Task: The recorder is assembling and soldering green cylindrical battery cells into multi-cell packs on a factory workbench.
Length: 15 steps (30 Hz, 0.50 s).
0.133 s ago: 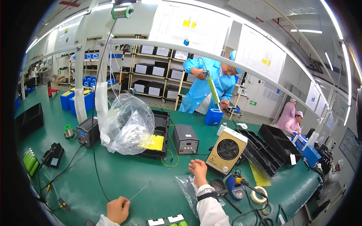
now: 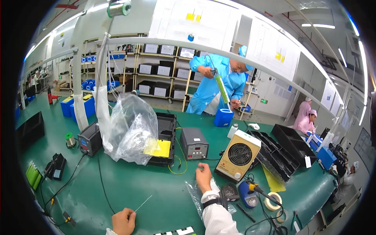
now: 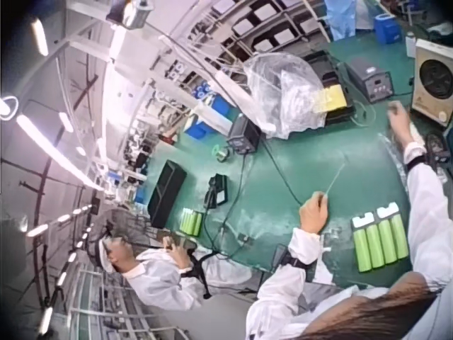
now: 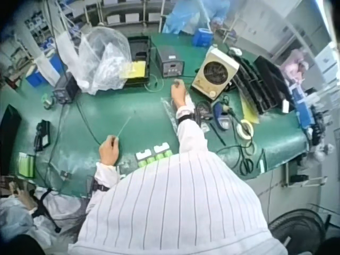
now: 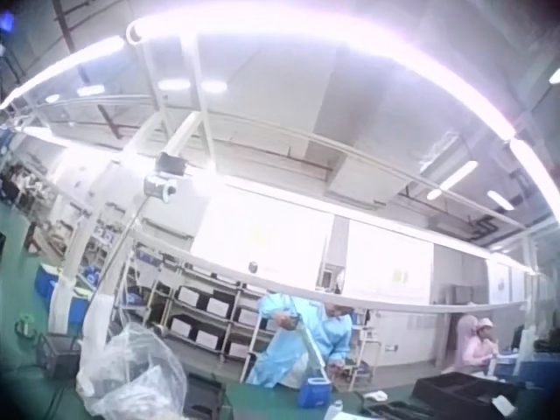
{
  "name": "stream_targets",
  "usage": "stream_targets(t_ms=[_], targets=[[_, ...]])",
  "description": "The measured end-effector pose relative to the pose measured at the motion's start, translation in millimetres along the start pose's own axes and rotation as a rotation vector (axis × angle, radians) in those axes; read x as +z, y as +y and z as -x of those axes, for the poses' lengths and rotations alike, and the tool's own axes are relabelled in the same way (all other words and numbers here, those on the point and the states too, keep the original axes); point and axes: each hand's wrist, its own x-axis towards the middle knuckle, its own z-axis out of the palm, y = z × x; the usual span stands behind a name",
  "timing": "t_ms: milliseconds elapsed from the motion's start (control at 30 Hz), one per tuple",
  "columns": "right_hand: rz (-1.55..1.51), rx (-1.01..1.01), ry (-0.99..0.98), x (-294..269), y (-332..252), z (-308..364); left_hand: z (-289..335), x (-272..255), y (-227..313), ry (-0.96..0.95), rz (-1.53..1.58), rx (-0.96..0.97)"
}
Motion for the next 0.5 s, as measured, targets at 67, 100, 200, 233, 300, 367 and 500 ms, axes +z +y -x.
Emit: stream_targets(t_ms=[67, 100, 200, 233, 300, 367, 500], targets=[[0.373, -0.344, -0.069, 13, -1, -6, -2, -4, 5, -0.025, -0.012, -0.024], [0.499, -0.470, -0.094, 17, -3, -6, -1, -4, 3, -0.045, -0.003, -0.080], [0.653, -0.448, -0.206, 34, -18, -9, 0, -5, 2, -0.066, -0.008, -0.164], [0.696, -0.410, -0.222, 37, -19, -10, 0, -5, 2, -0.057, -0.009, -0.180], [0.762, -0.408, -0.204, 36, -18, -19, -2, -4, 5, -0.079, -0.008, -0.195], [0.864, -0.444, -0.164, 37, -11, -23, -4, -3, 6, -0.091, -0.005, -0.214], [0.863, -0.410, -0.184, 39, -13, -28, -5, 3, 2, -0.030, 0.020, -0.251]])
